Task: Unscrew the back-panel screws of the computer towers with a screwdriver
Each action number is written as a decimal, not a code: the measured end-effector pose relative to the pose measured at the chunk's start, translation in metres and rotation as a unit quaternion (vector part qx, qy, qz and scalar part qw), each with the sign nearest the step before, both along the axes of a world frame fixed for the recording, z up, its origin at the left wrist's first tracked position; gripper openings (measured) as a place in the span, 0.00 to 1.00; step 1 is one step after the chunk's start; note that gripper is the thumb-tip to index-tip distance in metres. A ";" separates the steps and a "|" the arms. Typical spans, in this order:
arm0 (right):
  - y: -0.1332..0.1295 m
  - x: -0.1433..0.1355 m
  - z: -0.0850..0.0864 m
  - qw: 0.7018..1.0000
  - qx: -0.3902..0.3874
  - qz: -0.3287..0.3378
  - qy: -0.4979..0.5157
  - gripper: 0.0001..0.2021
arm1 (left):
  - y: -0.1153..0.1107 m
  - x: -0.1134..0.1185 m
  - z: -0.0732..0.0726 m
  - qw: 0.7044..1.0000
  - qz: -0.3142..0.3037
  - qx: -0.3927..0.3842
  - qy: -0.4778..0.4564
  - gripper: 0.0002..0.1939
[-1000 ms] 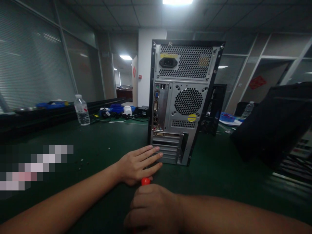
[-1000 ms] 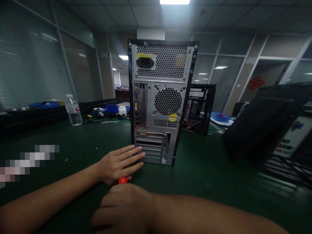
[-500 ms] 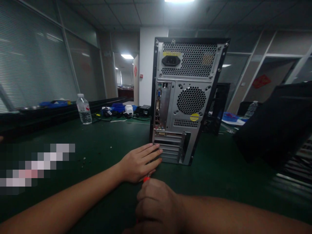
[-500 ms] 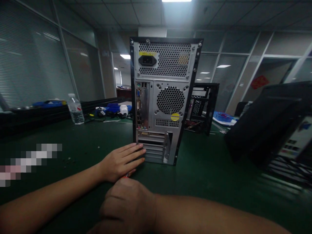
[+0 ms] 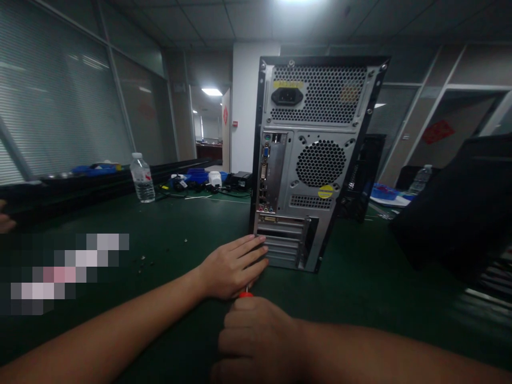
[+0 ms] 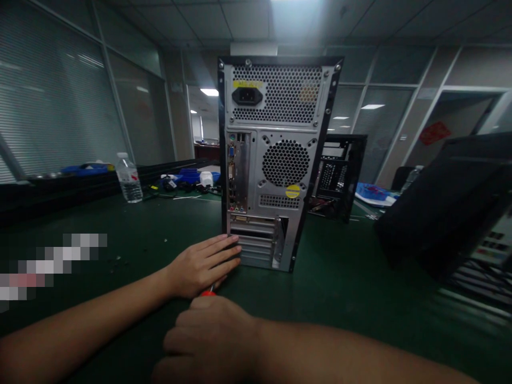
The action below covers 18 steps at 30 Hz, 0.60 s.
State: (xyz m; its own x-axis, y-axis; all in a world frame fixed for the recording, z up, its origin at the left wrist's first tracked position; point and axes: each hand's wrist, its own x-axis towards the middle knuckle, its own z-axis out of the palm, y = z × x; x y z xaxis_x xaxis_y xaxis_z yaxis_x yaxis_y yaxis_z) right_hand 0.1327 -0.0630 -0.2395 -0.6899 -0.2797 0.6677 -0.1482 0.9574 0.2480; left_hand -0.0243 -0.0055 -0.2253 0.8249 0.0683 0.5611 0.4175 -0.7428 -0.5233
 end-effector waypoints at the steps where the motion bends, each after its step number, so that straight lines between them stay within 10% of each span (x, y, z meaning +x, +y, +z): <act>1: 0.000 0.000 0.001 1.000 -0.007 0.004 0.004 0.13 | 0.000 0.000 0.000 1.000 0.002 -0.002 0.001 0.18; 18: -0.007 -0.002 0.008 0.998 0.025 -0.029 0.052 0.10 | 0.003 -0.003 -0.002 1.000 0.006 -0.030 -0.004 0.19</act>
State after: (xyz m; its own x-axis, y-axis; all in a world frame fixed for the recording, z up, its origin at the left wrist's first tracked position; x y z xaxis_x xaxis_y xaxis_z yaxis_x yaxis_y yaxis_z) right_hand 0.1307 -0.0698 -0.2313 -0.6340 -0.2756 0.7226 -0.0635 0.9497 0.3065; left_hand -0.0271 -0.0028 -0.2276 0.8192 0.1133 0.5622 0.4313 -0.7678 -0.4738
